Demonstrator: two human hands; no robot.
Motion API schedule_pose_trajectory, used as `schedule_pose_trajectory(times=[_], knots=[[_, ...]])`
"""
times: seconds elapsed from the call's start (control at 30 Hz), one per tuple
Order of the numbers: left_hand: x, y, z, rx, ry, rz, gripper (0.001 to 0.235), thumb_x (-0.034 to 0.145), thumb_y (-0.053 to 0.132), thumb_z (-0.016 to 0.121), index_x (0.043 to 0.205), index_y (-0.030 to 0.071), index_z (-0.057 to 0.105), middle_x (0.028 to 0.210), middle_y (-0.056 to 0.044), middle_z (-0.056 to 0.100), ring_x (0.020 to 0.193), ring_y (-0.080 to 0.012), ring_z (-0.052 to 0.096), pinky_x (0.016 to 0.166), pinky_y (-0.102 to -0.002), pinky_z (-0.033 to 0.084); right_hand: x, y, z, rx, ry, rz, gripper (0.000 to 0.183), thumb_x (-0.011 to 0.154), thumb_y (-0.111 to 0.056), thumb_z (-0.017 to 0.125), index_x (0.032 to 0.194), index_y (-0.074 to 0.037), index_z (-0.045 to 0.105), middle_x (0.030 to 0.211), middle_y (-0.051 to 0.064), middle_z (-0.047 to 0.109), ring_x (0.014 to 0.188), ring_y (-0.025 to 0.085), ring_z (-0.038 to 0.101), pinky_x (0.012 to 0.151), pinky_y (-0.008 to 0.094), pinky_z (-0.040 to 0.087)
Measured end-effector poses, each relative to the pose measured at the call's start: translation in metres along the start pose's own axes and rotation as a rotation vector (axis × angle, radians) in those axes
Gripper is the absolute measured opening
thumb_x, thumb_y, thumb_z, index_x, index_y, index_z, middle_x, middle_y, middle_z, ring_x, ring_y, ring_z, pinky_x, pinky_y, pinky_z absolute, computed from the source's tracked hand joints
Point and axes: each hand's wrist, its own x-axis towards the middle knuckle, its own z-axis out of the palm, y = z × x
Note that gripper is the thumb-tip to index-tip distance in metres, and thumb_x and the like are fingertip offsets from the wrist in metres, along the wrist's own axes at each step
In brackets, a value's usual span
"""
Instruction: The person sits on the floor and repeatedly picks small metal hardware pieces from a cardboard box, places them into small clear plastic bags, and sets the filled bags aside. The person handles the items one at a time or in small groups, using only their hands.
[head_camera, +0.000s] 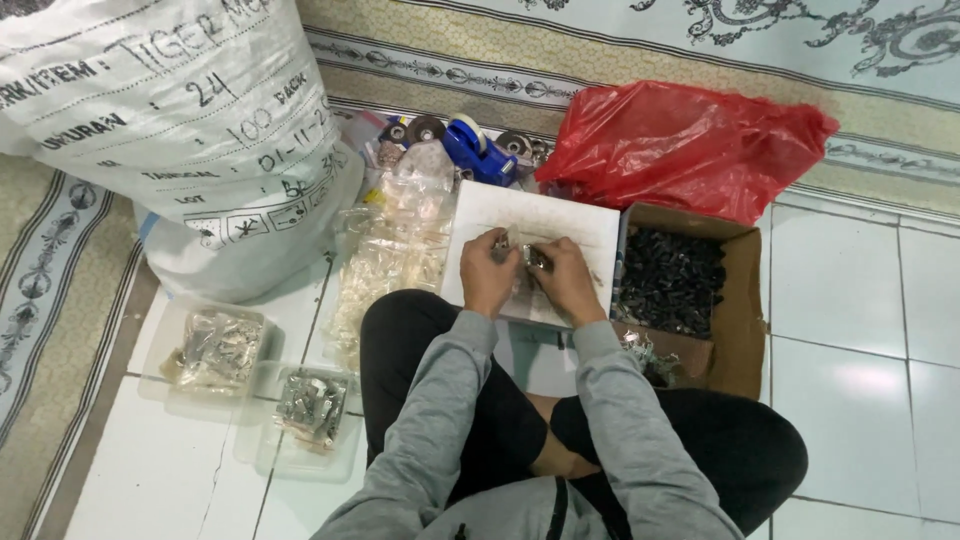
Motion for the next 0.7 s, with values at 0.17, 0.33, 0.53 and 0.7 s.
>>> schedule_pose_trajectory(times=[0.17,0.33,0.53,0.7], knots=[[-0.002,0.001,0.000,0.014,-0.030,-0.005,0.042,0.089,0.019,0.074,0.127,0.001,0.068,0.112,-0.015,0.072,0.117,-0.0324,0.060,0.103,-0.044,0.049,0.002,0.004,0.003,-0.062,-0.033,0.027,0.030,0.087,-0.012,0.074,0.116,-0.007,0.075,0.103,0.019,0.067,0.106,0.041,0.066,0.094,0.047,0.053],[-0.002,-0.005,0.005,0.037,-0.052,0.045,0.043,0.087,0.017,0.076,0.127,0.003,0.069,0.113,-0.014,0.072,0.119,-0.0321,0.059,0.106,-0.044,0.048,0.009,0.020,0.021,-0.138,-0.051,0.071,0.023,0.086,-0.012,0.072,0.108,-0.004,0.074,0.099,0.020,0.068,0.105,0.042,0.067,0.092,0.049,0.054],[-0.004,-0.001,0.002,0.058,-0.089,0.066,0.044,0.086,0.016,0.076,0.128,0.005,0.068,0.116,-0.012,0.071,0.122,-0.0303,0.056,0.109,-0.043,0.044,0.009,0.024,0.003,-0.006,-0.028,0.216,0.027,0.088,-0.019,0.073,0.111,-0.006,0.075,0.104,0.020,0.072,0.106,0.037,0.071,0.091,0.046,0.056],[-0.002,-0.001,0.003,0.136,-0.133,0.167,0.045,0.086,0.015,0.077,0.129,0.005,0.068,0.118,-0.014,0.071,0.126,-0.0333,0.055,0.108,-0.047,0.041,0.007,-0.018,-0.058,0.102,-0.079,0.254,0.026,0.091,-0.024,0.074,0.111,-0.007,0.077,0.097,0.014,0.075,0.096,0.030,0.073,0.081,0.042,0.055]])
